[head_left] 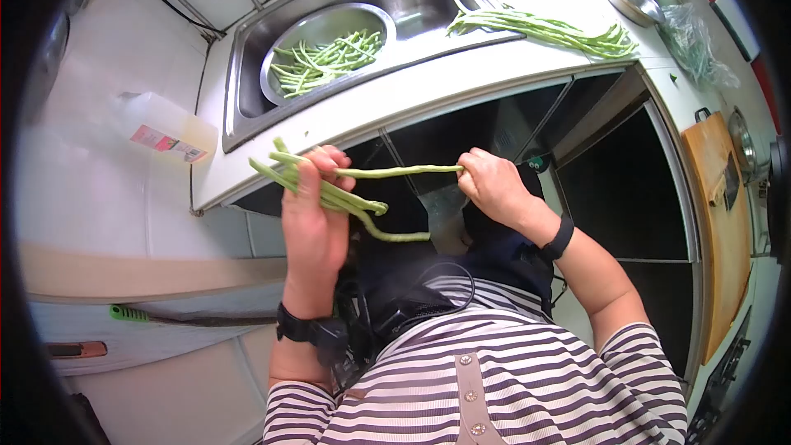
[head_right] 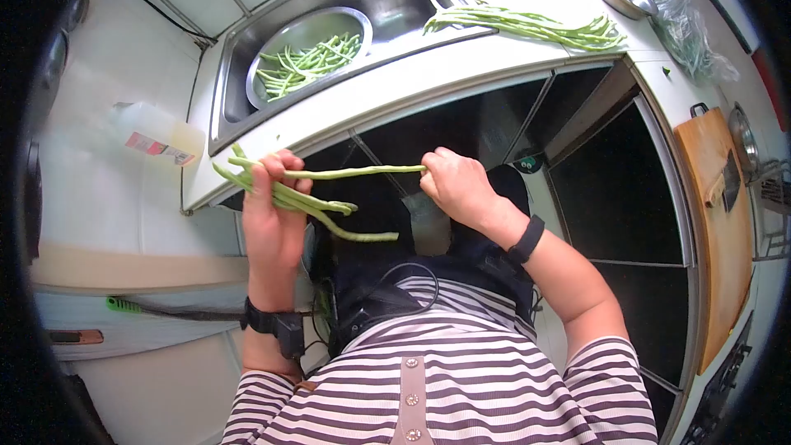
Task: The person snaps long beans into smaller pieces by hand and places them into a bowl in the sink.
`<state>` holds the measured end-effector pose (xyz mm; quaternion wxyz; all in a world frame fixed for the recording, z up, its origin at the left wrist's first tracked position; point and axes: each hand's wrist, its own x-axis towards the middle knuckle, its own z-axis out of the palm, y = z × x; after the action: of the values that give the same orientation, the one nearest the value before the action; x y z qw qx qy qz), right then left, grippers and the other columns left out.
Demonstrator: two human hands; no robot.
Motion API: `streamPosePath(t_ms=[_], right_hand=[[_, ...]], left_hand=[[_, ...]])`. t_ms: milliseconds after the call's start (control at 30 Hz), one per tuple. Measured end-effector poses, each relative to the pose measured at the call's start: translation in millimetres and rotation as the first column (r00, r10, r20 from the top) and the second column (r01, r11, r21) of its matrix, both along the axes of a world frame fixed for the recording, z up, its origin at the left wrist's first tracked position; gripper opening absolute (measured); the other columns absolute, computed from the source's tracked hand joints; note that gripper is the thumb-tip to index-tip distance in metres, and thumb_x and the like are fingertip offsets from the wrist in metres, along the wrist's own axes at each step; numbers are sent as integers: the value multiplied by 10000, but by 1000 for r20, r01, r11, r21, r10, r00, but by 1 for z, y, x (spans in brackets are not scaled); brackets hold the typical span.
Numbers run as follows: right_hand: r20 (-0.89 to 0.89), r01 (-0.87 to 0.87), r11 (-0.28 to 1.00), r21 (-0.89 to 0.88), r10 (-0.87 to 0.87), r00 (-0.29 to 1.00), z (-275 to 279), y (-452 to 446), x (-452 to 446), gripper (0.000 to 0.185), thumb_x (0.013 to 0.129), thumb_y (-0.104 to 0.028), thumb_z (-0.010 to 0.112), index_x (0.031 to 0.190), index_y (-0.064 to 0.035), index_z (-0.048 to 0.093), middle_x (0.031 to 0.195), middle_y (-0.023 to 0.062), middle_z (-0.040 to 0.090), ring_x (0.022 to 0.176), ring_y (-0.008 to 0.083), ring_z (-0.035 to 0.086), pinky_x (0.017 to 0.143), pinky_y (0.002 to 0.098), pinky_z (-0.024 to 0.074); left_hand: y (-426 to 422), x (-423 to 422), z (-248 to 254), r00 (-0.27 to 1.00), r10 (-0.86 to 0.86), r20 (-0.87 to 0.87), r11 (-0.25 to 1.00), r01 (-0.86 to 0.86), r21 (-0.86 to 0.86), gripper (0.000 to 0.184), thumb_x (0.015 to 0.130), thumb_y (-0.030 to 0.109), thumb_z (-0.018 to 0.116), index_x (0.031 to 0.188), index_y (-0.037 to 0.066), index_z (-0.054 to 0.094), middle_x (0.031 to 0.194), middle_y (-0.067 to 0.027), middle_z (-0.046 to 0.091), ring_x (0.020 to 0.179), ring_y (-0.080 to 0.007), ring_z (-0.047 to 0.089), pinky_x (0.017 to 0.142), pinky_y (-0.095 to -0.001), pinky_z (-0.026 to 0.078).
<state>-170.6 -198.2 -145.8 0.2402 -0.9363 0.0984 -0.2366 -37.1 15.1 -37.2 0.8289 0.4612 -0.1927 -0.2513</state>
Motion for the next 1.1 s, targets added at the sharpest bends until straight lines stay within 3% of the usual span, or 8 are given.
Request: streamPosePath(t_ms=[67,133,233,433,633,800,933,1100], right_hand=[[-30,19,794,608,0,1000,-3,-9,2,197,881,-176,472,761,-28,524,622,51,453,556,189,503,505,332,405],[21,-19,111,994,-17,1000,-4,-12,1,194,908,-177,469,740,-94,514,598,-49,365,515,80,356,453,252,295],[-6,-71,-328,942,-226,974,-15,-31,-8,186,933,-154,451,763,-127,520,618,-73,344,510,43,316,456,226,272],[-85,46,-297,954,-121,989,-26,-59,-60,166,945,-154,439,827,-87,534,661,-50,377,552,69,363,516,237,331],[-151,69,-313,947,-245,958,-48,-67,-93,148,928,-143,445,861,-67,554,657,-47,388,557,67,384,521,249,361],[-197,140,-252,957,-218,956,-55,-62,-99,162,924,-152,456,884,-55,580,665,-43,405,564,64,402,529,238,381],[-265,255,-81,963,-154,952,-37,-65,-96,203,946,-168,447,971,-60,618,747,-18,522,640,77,519,588,235,467],[-98,129,127,983,-225,969,7,-103,-77,193,949,-168,441,987,-59,594,799,3,555,683,74,551,591,223,487]], left_hand=[[-11,-12,6,990,-97,99,993,103,-63,279,1009,337,472,950,75,547,920,-56,566,924,-190,573,939,-425,458],[-16,-19,4,967,-248,62,952,255,-168,312,1013,376,432,941,82,504,826,-60,560,870,-197,591,997,-497,433],[-15,-10,32,968,-246,41,922,247,-298,321,1007,425,411,906,127,474,662,30,432,618,-125,530,775,-403,542],[-17,40,107,969,25,247,962,43,-270,373,972,478,474,1015,110,515,670,44,380,567,-67,408,553,-266,406],[-66,106,142,479,272,835,959,-207,-194,364,966,427,538,974,63,512,759,5,440,641,-94,408,600,-250,372],[-135,199,88,338,-79,938,874,-430,229,273,973,295,568,998,23,576,847,-101,638,708,-161,616,635,-290,481],[-145,209,11,206,-713,670,278,-794,541,867,836,473,686,1418,-52,316,1392,-267,438,1318,-369,413,1083,-422,345],[-142,97,-1,346,-565,749,674,-330,660,461,850,186,652,1238,-30,528,1267,-207,543,1213,-337,510,1048,-381,369]])
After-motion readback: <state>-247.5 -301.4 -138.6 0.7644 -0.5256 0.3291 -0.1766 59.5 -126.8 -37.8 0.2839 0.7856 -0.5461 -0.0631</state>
